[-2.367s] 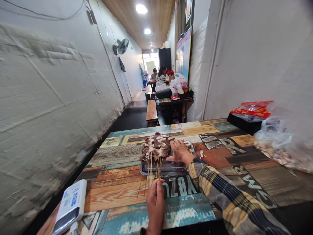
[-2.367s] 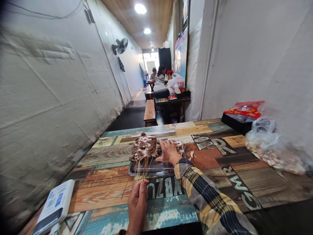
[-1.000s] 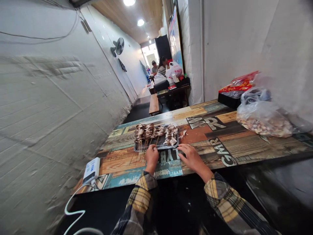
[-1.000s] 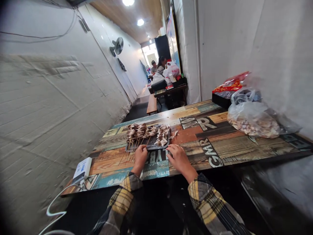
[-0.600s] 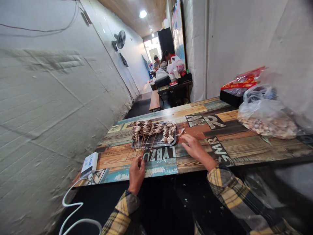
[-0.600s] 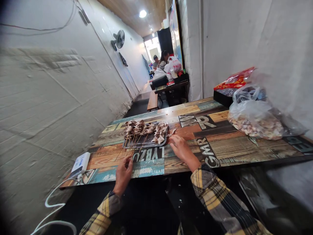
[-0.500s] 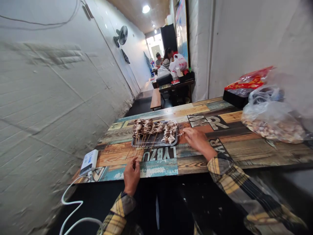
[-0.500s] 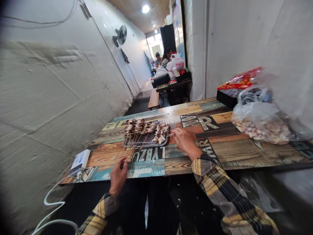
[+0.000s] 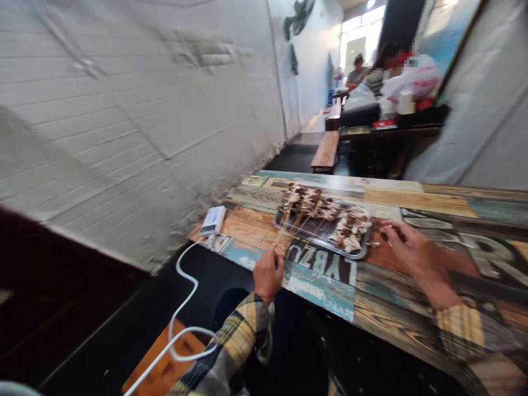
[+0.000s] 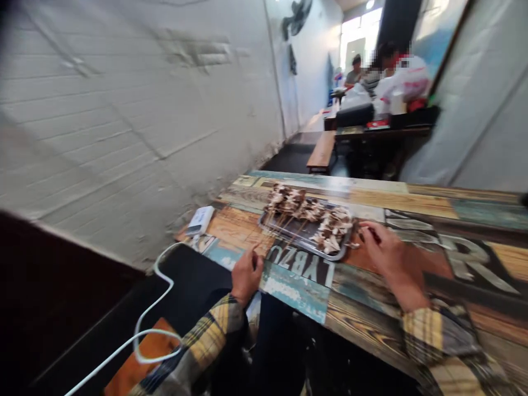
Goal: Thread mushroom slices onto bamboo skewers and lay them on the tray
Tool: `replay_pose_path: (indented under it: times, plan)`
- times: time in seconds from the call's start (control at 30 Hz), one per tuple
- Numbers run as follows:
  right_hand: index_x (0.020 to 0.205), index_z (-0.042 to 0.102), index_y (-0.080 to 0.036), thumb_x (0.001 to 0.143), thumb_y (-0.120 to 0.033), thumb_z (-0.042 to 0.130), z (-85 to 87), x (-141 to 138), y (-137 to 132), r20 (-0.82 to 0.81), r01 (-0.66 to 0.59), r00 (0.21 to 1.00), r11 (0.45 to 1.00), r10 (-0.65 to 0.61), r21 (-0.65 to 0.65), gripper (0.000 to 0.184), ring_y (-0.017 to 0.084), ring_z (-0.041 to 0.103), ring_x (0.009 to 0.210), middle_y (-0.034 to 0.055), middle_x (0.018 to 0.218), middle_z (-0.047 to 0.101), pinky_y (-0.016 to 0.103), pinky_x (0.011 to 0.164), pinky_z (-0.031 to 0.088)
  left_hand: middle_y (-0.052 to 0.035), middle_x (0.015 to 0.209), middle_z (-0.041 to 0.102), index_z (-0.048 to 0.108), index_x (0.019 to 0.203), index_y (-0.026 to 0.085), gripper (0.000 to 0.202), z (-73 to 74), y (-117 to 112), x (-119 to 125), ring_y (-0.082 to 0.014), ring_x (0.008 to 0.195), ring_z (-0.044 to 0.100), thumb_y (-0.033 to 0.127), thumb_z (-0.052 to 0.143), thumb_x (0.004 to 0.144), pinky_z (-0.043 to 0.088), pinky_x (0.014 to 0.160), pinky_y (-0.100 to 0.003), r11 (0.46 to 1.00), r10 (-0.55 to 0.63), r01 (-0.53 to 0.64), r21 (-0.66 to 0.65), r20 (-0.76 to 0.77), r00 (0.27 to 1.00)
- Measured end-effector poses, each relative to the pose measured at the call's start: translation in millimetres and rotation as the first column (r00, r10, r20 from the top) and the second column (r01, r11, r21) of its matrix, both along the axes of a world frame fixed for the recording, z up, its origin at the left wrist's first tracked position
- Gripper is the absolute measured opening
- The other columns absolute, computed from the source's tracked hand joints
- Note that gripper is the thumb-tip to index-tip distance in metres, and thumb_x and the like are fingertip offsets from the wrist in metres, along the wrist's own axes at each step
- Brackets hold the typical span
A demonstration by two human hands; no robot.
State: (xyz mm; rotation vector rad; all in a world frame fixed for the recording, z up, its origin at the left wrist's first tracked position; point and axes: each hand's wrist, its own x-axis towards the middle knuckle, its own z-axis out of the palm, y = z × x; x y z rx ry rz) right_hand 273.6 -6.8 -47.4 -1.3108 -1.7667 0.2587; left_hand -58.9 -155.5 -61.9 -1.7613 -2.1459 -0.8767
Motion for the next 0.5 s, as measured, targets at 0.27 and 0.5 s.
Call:
replay_pose_path:
  times: [0.27,0.5]
  plan:
    - [0.118,0.059,-0.022,0.088,-0.049,0.045,-10.5,-20.6,-18.3,0.081,-0.092,0.993,0.992,0.086,0.086,0.043,0.021,0.067,0.084,0.0099,0.113,0.066,0.033,0.078,0.054,-0.0066,0.089,0.067,0.053,0.118,0.017,0.034,0.5,-10.2,-0.4,-0.0195,0.082,0.062,0.018,0.046,0.085,0.049,0.077,-0.033,0.999,-0.032,0.032,-0.002,0.068,0.997]
    - [0.125,0.053,-0.018,0.090,-0.048,0.039,-34.5,-14.7,-75.3,0.377,-0.093,0.925,0.987,0.036,0.132,0.048,0.032,0.058,0.110,0.0182,0.118,0.061,0.042,0.095,0.045,-0.0077,0.085,0.064,0.052,0.120,0.018,0.036,4.1,-17.6,-15.5,-0.0206,0.080,0.060,0.019,0.048,0.084,0.048,0.078,-0.035,0.977,-0.211,0.210,0.035,0.264,0.941]
